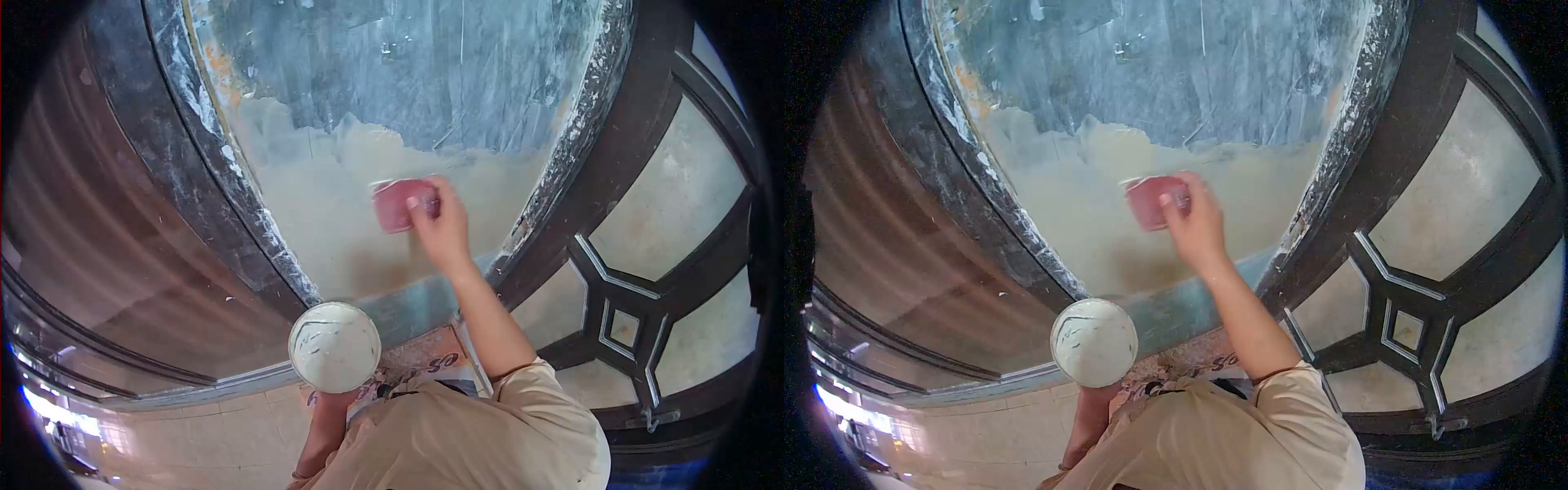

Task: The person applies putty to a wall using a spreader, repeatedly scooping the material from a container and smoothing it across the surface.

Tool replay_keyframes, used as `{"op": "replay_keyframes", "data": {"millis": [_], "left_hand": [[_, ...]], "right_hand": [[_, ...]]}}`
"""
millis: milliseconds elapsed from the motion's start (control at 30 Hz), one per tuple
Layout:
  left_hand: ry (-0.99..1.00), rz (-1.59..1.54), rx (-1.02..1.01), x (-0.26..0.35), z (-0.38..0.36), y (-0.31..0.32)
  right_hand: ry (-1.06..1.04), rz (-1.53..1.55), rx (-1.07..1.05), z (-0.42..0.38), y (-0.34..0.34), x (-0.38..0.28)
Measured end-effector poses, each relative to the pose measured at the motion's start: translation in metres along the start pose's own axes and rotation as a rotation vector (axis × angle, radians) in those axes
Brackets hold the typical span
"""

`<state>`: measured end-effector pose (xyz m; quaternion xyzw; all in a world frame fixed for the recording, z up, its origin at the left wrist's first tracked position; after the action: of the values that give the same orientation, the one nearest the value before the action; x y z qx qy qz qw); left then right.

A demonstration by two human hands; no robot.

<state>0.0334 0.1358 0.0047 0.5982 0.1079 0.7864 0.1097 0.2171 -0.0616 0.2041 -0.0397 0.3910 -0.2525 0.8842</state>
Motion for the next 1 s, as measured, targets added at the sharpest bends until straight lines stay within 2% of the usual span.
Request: {"op": "replay_keyframes", "data": {"millis": [67, 100, 133, 167, 233, 300, 333, 400, 467, 500, 567, 633, 733, 800, 833, 900, 933, 1000], "left_hand": [[-0.009, -0.02, -0.005, -0.002, 0.001, 0.003], [-0.014, -0.043, -0.002, -0.003, -0.003, -0.001], [-0.022, -0.067, 0.003, -0.005, -0.006, -0.004], [-0.035, -0.09, 0.008, -0.004, -0.003, -0.004], [-0.051, -0.13, 0.013, -0.006, -0.003, -0.003], [-0.064, -0.162, 0.012, -0.006, 0.002, 0.0], [-0.078, -0.178, 0.013, -0.006, 0.002, 0.0], [-0.101, -0.211, 0.013, -0.006, 0.003, 0.003], [-0.121, -0.251, 0.013, -0.008, 0.005, 0.008], [-0.131, -0.272, 0.014, -0.01, 0.006, 0.011], [-0.145, -0.308, 0.015, -0.012, 0.01, 0.014], [-0.166, -0.343, 0.024, -0.014, 0.011, 0.016], [-0.193, -0.404, 0.043, -0.017, 0.019, 0.023], [-0.211, -0.446, 0.058, -0.02, 0.009, 0.019], [-0.22, -0.468, 0.065, -0.021, 0.012, 0.025], [-0.226, -0.51, 0.071, -0.027, 0.0, 0.024], [-0.229, -0.531, 0.073, -0.028, 0.01, 0.033], [-0.245, -0.571, 0.078, -0.028, 0.03, 0.046]], "right_hand": [[0.133, 0.118, 0.172, 0.012, -0.037, 0.043], [0.112, 0.118, 0.249, 0.016, -0.053, 0.081], [0.24, 0.175, 0.259, 0.016, -0.068, 0.114], [0.245, 0.17, 0.26, 0.012, -0.079, 0.119], [0.499, 0.287, 0.434, -0.003, -0.097, 0.137], [0.361, 0.34, 0.362, -0.006, -0.08, 0.12], [0.385, 0.349, 0.239, -0.007, -0.06, 0.099], [0.086, 0.173, 0.1, -0.01, -0.024, 0.059], [-0.035, 0.228, -0.08, -0.016, 0.002, 0.003], [-0.033, 0.225, -0.074, -0.014, 0.004, 0.004], [0.08, 0.293, 0.014, -0.003, 0.001, 0.016], [0.104, 0.253, 0.144, 0.014, -0.032, 0.039], [0.21, 0.158, 0.271, 0.019, -0.078, 0.132], [0.584, 0.403, 0.381, -0.004, -0.099, 0.199], [0.584, 0.402, 0.382, -0.017, -0.104, 0.214], [0.776, 0.563, 0.421, -0.054, -0.107, 0.243], [0.77, 0.566, 0.426, -0.061, -0.108, 0.245], [0.894, 0.617, 0.331, -0.074, -0.099, 0.25]]}}
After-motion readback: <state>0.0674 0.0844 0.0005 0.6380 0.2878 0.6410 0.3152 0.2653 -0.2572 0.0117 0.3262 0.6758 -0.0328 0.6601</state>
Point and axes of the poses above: each hand's wrist, its own z-axis towards the middle knuckle, its own y-axis out of the palm, x = y × z, the point moved 7 cm from there along z, towards the middle knuckle, and after that the axes turned 5 degrees about x, right-handed, at the moved point
